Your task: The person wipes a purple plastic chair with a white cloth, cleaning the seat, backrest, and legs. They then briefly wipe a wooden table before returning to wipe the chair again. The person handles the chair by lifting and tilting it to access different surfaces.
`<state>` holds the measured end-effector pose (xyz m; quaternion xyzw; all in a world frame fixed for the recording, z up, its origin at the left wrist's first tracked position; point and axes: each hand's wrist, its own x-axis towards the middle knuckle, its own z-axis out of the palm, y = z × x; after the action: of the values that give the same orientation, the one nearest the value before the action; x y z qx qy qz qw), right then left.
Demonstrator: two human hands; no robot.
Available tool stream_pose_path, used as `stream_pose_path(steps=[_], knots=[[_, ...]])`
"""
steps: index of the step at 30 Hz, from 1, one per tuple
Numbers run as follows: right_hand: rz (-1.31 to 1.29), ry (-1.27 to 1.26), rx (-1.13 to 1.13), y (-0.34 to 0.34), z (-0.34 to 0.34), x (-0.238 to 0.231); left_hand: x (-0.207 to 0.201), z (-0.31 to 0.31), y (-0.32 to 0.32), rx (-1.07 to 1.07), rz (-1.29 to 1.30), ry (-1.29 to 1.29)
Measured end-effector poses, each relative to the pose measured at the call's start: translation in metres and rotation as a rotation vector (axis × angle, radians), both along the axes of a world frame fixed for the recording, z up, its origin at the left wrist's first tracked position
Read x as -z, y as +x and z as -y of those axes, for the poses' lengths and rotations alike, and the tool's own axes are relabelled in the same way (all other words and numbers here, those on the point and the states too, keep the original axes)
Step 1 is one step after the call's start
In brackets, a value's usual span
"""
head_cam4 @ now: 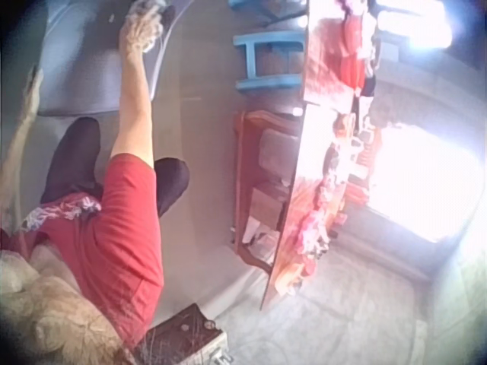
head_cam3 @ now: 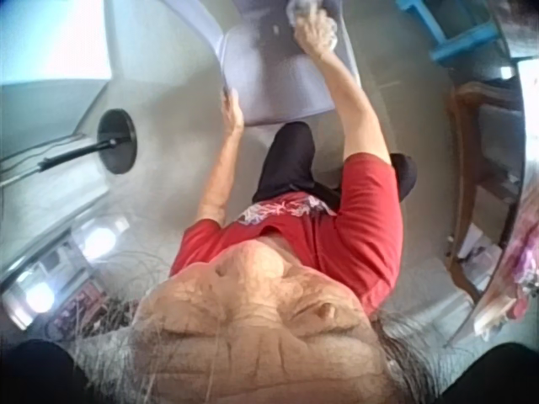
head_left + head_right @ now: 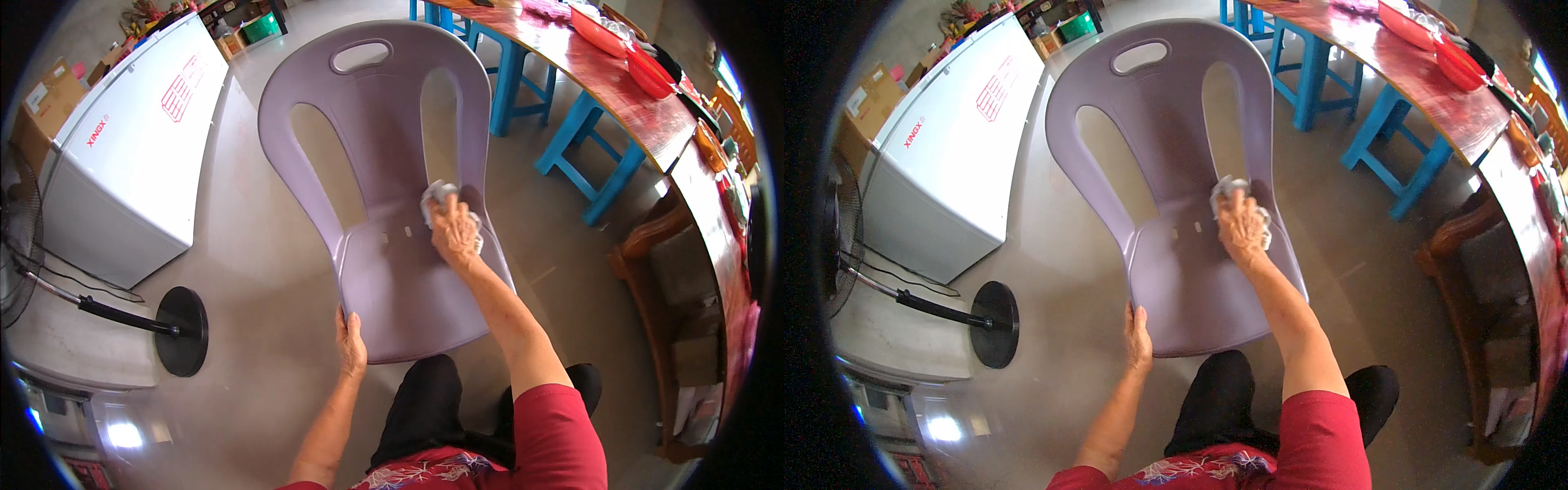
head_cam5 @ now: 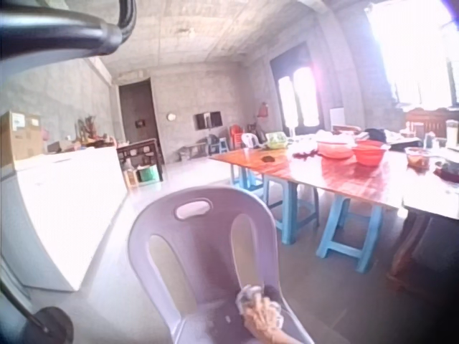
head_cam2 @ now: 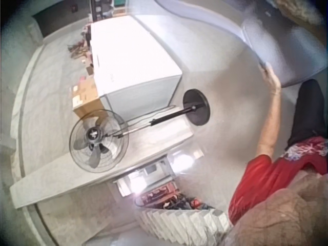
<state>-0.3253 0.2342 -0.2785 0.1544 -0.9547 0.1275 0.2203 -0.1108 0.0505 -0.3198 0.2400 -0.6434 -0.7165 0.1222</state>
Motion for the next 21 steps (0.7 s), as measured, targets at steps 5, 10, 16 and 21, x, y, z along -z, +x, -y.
stream_pose_path(steps=[5, 10, 16, 21], knots=[[0.168, -0.172, 0.223, 0.011, 0.062, 0.010, -0.016, -0.003, 0.002, -0.019, 0.076, -0.081], [0.480, -0.274, -0.185, 0.049, 0.109, -0.009, -0.019, -0.009, 0.000, -0.009, 0.090, -0.083], [0.706, -0.426, -0.678, 0.152, 0.076, -0.006, 0.006, 0.010, 0.005, -0.120, 0.093, 0.224], [0.558, 0.017, -0.345, 0.113, 0.016, -0.022, -0.016, -0.010, 0.004, -0.063, 0.023, 0.081]])
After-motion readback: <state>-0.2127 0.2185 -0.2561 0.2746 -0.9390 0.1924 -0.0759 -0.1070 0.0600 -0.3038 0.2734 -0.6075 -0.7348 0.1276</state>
